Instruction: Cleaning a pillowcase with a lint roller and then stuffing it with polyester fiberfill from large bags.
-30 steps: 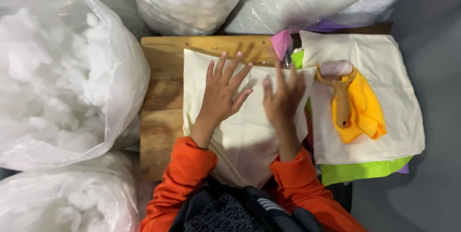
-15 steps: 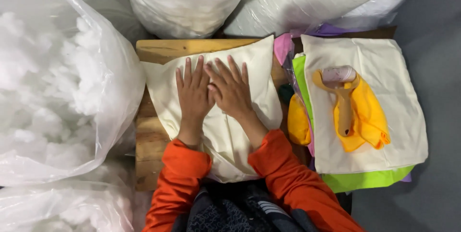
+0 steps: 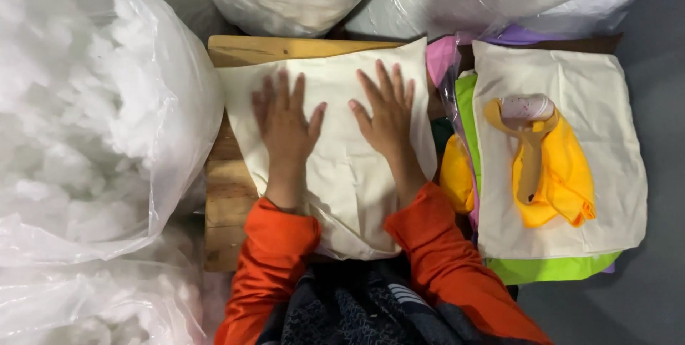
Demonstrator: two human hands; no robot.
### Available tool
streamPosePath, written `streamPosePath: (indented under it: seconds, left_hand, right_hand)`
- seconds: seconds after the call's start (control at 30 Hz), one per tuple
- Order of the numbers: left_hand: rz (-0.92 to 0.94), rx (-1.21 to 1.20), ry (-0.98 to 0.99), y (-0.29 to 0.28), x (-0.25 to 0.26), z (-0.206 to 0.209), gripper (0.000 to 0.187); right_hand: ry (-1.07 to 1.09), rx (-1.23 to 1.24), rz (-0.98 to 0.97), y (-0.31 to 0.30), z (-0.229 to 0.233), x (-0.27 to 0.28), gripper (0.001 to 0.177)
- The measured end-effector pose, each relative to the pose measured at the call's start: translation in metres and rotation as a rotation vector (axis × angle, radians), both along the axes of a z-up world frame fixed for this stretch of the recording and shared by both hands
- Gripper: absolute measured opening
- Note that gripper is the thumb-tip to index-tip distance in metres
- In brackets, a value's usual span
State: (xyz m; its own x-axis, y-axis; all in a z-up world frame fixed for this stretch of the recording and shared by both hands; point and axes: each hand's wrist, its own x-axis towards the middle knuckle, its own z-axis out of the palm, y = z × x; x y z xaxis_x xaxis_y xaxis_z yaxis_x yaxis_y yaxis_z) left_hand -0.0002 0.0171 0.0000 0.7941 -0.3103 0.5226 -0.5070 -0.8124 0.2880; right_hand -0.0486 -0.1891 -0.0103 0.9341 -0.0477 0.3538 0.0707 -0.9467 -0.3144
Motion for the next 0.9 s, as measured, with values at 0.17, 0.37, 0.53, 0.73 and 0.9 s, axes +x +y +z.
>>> streamPosePath:
  seconds: [0.17,0.37,0.53,0.73,0.9]
  left_hand:
    - [0.225,-0.05,0.017,0.011,0.005,0.006,0.06]
    - [-0.229,-0.022,-0.049,-0.031,-0.004,-0.021,0.048]
    - [0.005,0.009,0.082,0.002,0.009,0.001,0.063]
    - [0.179,-0.122,-0.029,0.021,0.01,0.006,0.056]
    - [-0.153,-0.137,-0.088,-0.02,-0.01,0.008,0.05]
  right_hand:
    - [-0.522,0.016,-0.334,-0.033,0.002,0.008,0.041]
    - [-0.16,0.08,0.029,0.056,0.012,0.0,0.044]
    - [-0.11,-0.054,-0.172,0.01,0.004,0.007,0.047]
    - [-0.468,-0.062,-0.372,-0.026,0.011,-0.002,0.044]
    - [-0.465,-0.131,-0.051,0.023,0.034,-0.012,0.053]
